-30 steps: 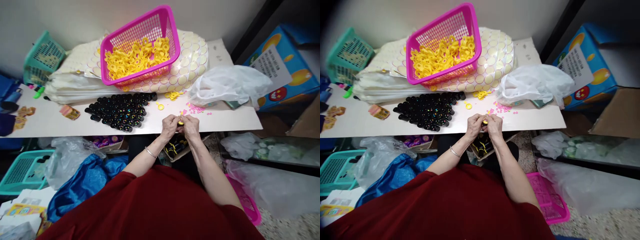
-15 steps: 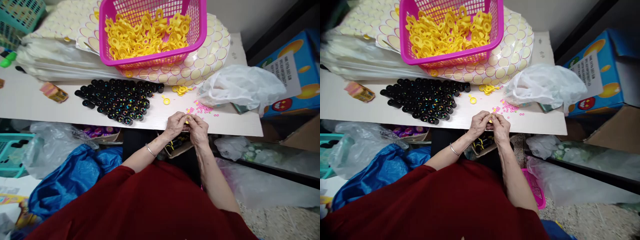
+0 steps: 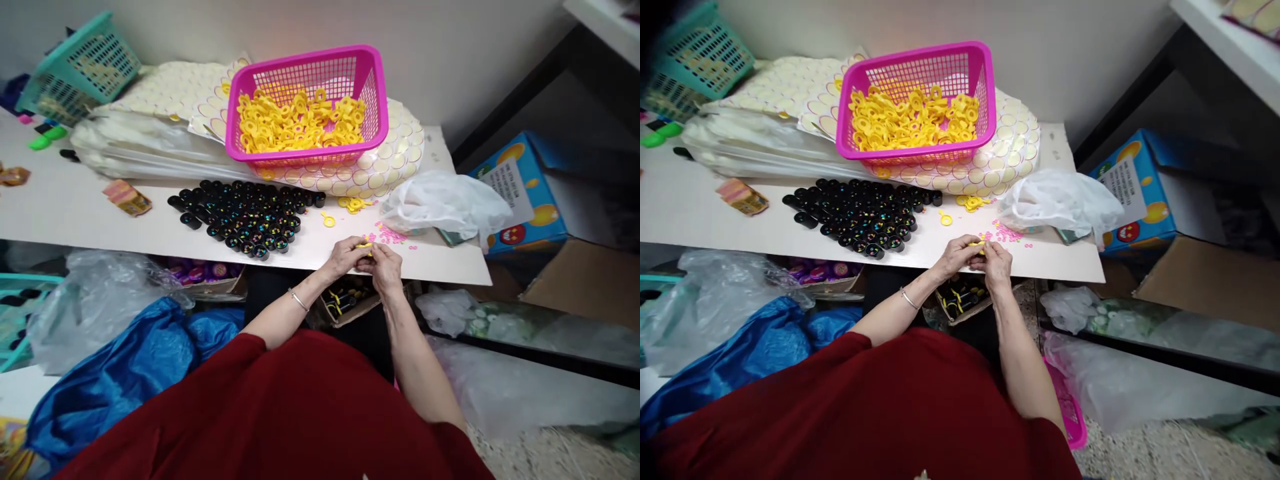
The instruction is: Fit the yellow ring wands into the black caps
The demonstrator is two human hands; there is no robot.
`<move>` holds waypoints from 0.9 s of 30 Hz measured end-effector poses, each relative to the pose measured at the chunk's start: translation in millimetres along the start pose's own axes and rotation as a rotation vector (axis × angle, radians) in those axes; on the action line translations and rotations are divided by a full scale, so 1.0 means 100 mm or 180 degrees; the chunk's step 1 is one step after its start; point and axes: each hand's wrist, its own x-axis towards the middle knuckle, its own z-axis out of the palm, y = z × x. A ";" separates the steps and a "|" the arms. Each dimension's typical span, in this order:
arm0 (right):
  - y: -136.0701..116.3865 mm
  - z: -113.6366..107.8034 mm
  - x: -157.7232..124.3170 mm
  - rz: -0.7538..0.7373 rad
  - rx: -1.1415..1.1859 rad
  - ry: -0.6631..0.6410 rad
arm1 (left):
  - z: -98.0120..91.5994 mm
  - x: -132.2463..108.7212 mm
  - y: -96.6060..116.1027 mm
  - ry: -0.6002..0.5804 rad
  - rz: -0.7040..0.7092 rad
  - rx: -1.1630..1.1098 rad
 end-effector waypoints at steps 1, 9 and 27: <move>0.00 -0.01 0.00 -0.0028 -0.0005 -0.0027 | -0.03 -0.01 0.00 -0.0106 -0.0079 0.0008; -0.03 -0.06 -0.06 -0.0036 0.0036 -0.0367 | -0.01 0.00 0.01 -0.0006 -0.0253 -0.0112; -0.10 -0.22 0.06 -0.0013 -0.0541 -0.0697 | 0.03 0.09 0.03 0.0210 -0.0343 0.0354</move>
